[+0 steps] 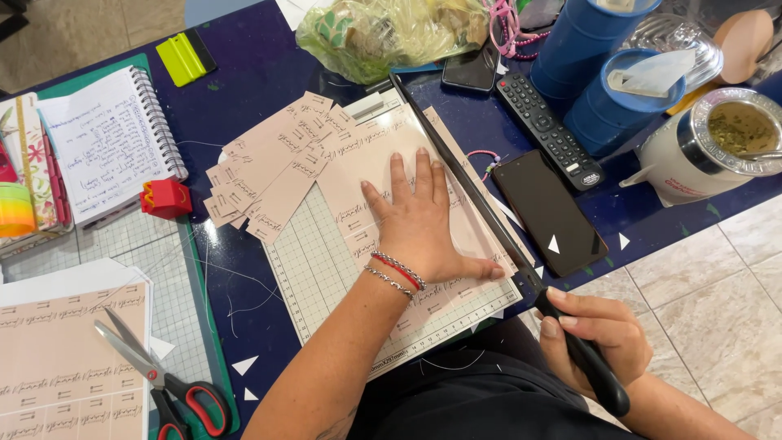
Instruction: Trimming printed paper sheets into strips using a manual paper trimmer
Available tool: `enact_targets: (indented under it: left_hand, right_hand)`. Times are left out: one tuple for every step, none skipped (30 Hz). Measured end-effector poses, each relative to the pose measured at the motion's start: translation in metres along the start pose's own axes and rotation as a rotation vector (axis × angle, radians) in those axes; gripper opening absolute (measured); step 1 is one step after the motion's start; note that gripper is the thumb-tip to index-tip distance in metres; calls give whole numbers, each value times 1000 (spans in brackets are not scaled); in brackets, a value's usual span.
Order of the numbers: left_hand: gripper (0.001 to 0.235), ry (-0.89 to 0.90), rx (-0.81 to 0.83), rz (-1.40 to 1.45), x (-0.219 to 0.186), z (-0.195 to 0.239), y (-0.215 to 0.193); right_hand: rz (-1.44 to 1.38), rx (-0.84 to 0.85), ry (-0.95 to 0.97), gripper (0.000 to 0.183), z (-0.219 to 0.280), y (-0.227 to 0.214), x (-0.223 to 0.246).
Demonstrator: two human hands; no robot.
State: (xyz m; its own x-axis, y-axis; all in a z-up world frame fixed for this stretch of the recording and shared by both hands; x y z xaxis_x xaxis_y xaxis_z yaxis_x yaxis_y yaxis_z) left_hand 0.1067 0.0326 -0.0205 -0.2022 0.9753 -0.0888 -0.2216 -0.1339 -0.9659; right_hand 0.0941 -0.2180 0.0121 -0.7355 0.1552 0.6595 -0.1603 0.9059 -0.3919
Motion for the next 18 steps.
enact_targets:
  left_hand:
    - [170, -2, 1, 2, 0, 0, -2]
    - [170, 1, 17, 3, 0, 1, -2]
    - [170, 4, 34, 4, -1, 1, -2]
    - [170, 4, 35, 5, -1, 1, 0]
    - [170, 5, 27, -5, -1, 0, 0]
    - [170, 4, 19, -15, 0, 0, 0]
    - [170, 3, 19, -14, 0, 0, -1]
    - [170, 7, 25, -14, -1, 0, 0]
    - [170, 11, 31, -15, -1, 0, 1]
    - [170, 11, 34, -14, -1, 0, 1]
    - [170, 12, 28, -6, -1, 0, 2]
    - [171, 13, 23, 3, -1, -1, 2]
    - [171, 13, 27, 5, -1, 0, 3]
    - [171, 19, 32, 4, -1, 0, 3]
    - [171, 25, 37, 3, -2, 0, 4]
    - [171, 26, 39, 4, -2, 0, 5]
    - [170, 24, 33, -8, -2, 0, 4]
    - [170, 24, 27, -19, -2, 0, 4]
  right_hand:
    - [-1, 3, 0, 28, 0, 1, -1]
    - [-6, 3, -1, 28, 1, 1, -2]
    - [-11, 3, -2, 28, 2, 1, -3]
    - [-11, 3, -1, 28, 3, 1, -4]
    - [-6, 5, -17, 28, 3, 2, -4]
    - [-2, 6, -34, 27, 3, 3, -3]
    - [-2, 8, -34, 27, 5, 4, -5]
    - [-30, 1, -30, 27, 6, 3, -7]
    - [-57, -7, -26, 26, 8, 3, -9]
    - [-57, -4, -24, 26, 9, 3, -12]
    - [-50, 2, -41, 26, 11, 3, -14]
    - [-43, 9, -57, 27, 13, 4, -15]
    - [-43, 12, -54, 27, 14, 4, -17]
    - [-56, 21, -55, 27, 15, 4, -18]
    - [-69, 30, -56, 27, 16, 4, -19]
    - [-69, 31, -53, 27, 15, 6, -18]
    - [-60, 10, -58, 27, 15, 5, -16]
    - [-50, -12, -63, 26, 15, 4, -13]
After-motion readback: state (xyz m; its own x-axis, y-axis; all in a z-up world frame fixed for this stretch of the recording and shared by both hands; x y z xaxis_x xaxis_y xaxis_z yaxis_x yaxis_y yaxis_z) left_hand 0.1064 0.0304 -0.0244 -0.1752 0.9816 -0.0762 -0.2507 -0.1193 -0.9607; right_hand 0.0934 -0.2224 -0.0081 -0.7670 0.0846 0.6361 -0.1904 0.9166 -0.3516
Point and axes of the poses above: each hand's wrist, its own z-axis away from the middle knuckle, its own y-axis out of the palm, x = y × z, the point moved 10 cm from there along -z, towards the middle knuckle, and after that the axes turned 13 degrees about y, right-handed, at the moved point
